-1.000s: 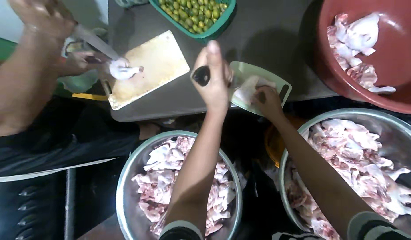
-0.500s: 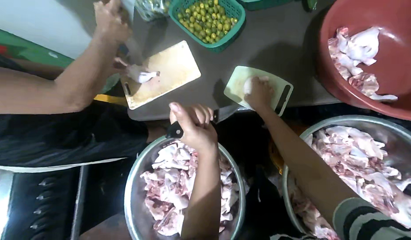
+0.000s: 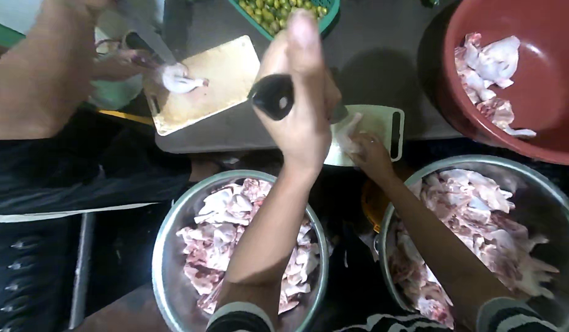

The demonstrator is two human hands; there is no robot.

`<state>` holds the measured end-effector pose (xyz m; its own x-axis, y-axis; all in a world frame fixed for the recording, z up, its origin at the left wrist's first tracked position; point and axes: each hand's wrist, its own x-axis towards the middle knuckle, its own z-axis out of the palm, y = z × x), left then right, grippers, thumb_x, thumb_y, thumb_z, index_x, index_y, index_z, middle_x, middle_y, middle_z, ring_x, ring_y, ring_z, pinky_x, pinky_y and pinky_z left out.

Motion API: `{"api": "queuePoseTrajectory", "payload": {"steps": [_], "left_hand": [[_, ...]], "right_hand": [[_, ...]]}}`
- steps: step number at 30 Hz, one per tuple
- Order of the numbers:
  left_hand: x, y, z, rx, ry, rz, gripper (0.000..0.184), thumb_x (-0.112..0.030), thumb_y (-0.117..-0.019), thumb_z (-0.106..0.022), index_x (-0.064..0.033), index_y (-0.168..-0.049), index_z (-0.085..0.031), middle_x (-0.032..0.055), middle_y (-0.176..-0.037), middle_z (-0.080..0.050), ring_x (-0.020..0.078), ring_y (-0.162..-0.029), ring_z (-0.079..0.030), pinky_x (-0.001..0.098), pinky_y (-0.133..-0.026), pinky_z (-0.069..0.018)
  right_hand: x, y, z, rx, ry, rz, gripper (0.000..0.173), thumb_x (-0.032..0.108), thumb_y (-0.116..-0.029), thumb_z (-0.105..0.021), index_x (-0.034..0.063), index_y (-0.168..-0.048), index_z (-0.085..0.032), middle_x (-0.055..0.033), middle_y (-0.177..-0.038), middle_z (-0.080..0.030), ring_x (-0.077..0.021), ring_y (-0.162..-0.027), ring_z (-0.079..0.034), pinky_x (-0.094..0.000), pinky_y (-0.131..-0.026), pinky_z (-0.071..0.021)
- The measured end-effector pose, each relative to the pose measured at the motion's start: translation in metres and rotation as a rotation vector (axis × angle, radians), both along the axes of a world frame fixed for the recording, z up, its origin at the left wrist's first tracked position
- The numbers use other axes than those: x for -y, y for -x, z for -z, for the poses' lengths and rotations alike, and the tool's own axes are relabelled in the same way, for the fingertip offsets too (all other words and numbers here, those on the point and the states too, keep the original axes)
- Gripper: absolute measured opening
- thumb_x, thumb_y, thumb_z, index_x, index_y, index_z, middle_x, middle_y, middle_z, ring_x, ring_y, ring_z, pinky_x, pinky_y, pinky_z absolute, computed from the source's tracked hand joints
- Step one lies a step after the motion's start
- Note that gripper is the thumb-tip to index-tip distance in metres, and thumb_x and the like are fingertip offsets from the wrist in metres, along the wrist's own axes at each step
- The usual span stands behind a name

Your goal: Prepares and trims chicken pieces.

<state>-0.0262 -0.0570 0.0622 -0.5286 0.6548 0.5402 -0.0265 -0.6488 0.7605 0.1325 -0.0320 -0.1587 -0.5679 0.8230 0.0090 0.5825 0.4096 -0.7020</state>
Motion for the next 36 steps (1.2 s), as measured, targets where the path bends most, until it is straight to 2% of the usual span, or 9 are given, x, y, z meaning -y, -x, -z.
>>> {"api": "queuePoseTrajectory", "payload": {"steps": [3, 9, 17, 21, 24, 26, 28, 32, 36], "left_hand": [[-0.014, -0.003, 0.019, 0.000, 0.058, 0.037, 0.043, -0.016, -0.1074, -0.044, -0.0206, -0.065, -0.040, -0.0101, -0.048, -0.033, 0.0032, -0.041, -0.035, 0.0211, -0.040, -0.0337], [-0.030, 0.003, 0.052, 0.021, 0.103, 0.014, 0.040, -0.017, -0.1080, -0.046, -0.0202, -0.069, -0.042, -0.0103, -0.049, -0.034, 0.0032, -0.041, -0.035, 0.0214, -0.041, -0.0341], [-0.058, 0.008, 0.034, -0.042, 0.056, 0.024, 0.039, -0.011, -0.1065, -0.043, -0.0193, -0.068, -0.045, -0.0113, -0.049, -0.038, 0.0018, -0.042, -0.040, 0.0212, -0.043, -0.0384], [-0.074, 0.006, 0.072, -0.153, 0.220, 0.000, 0.032, -0.016, -0.1084, -0.045, -0.0135, -0.077, -0.051, -0.0101, -0.056, -0.042, 0.0023, -0.047, -0.043, 0.0229, -0.047, -0.0425], [-0.083, 0.010, 0.088, -0.159, 0.253, 0.021, 0.034, -0.018, -0.1089, -0.047, -0.0146, -0.075, -0.049, -0.0101, -0.056, -0.040, 0.0021, -0.046, -0.040, 0.0218, -0.046, -0.0388], [-0.082, 0.009, 0.082, -0.168, 0.236, 0.033, 0.034, -0.018, -0.1089, -0.047, -0.0153, -0.075, -0.049, -0.0103, -0.056, -0.040, 0.0022, -0.046, -0.040, 0.0221, -0.045, -0.0387], [-0.080, 0.009, 0.056, -0.157, 0.169, 0.050, 0.033, -0.015, -0.1073, -0.049, -0.0155, -0.074, -0.051, -0.0108, -0.056, -0.041, 0.0019, -0.047, -0.040, 0.0222, -0.046, -0.0392], [-0.073, 0.006, 0.010, -0.021, 0.028, 0.075, 0.035, 0.002, -0.0874, -0.052, -0.0184, -0.061, -0.042, -0.0104, -0.049, -0.037, 0.0014, -0.043, -0.037, 0.0205, -0.042, -0.0366], [-0.079, 0.004, 0.083, -0.116, 0.197, 0.004, 0.031, -0.015, -0.1079, -0.048, -0.0130, -0.078, -0.054, -0.0102, -0.058, -0.043, 0.0011, -0.048, -0.042, 0.0213, -0.047, -0.0399]], "right_hand": [[-0.003, 0.004, 0.001, -0.013, -0.072, -0.006, 0.038, 0.010, -0.0907, -0.075, 0.0004, -0.127, -0.067, -0.0211, -0.131, -0.065, -0.0399, -0.130, -0.057, -0.0557, -0.108, -0.0483], [-0.045, 0.017, -0.007, 0.067, -0.058, -0.011, 0.041, 0.013, -0.0968, -0.066, 0.0041, -0.137, -0.064, -0.0216, -0.133, -0.065, -0.0428, -0.131, -0.056, -0.0573, -0.109, -0.0454], [-0.048, 0.017, -0.006, 0.025, -0.070, 0.002, 0.039, 0.012, -0.0942, -0.070, 0.0018, -0.132, -0.067, -0.0233, -0.131, -0.065, -0.0425, -0.126, -0.059, -0.0564, -0.105, -0.0493], [-0.047, 0.016, -0.004, 0.008, -0.075, 0.019, 0.038, 0.011, -0.0940, -0.070, -0.0002, -0.130, -0.066, -0.0238, -0.130, -0.065, -0.0423, -0.125, -0.060, -0.0553, -0.104, -0.0503], [-0.047, 0.017, -0.003, 0.003, -0.085, 0.021, 0.039, 0.010, -0.0939, -0.070, -0.0006, -0.131, -0.066, -0.0241, -0.131, -0.065, -0.0431, -0.126, -0.060, -0.0562, -0.104, -0.0500], [-0.045, 0.016, -0.003, 0.008, -0.087, 0.009, 0.039, 0.010, -0.0939, -0.070, -0.0006, -0.131, -0.066, -0.0238, -0.130, -0.065, -0.0426, -0.126, -0.059, -0.0558, -0.105, -0.0494], [-0.048, 0.017, -0.004, 0.005, -0.089, 0.011, 0.038, 0.010, -0.0937, -0.070, -0.0011, -0.130, -0.066, -0.0238, -0.129, -0.066, -0.0422, -0.124, -0.060, -0.0558, -0.104, -0.0500], [-0.046, 0.017, 0.001, -0.003, -0.112, 0.019, 0.038, 0.010, -0.0932, -0.070, -0.0008, -0.129, -0.067, -0.0226, -0.130, -0.066, -0.0413, -0.125, -0.061, -0.0552, -0.105, -0.0500], [-0.046, 0.017, -0.004, 0.019, -0.081, 0.020, 0.040, 0.011, -0.0933, -0.072, -0.0020, -0.130, -0.065, -0.0244, -0.129, -0.065, -0.0423, -0.124, -0.061, -0.0562, -0.102, -0.0516]]}}
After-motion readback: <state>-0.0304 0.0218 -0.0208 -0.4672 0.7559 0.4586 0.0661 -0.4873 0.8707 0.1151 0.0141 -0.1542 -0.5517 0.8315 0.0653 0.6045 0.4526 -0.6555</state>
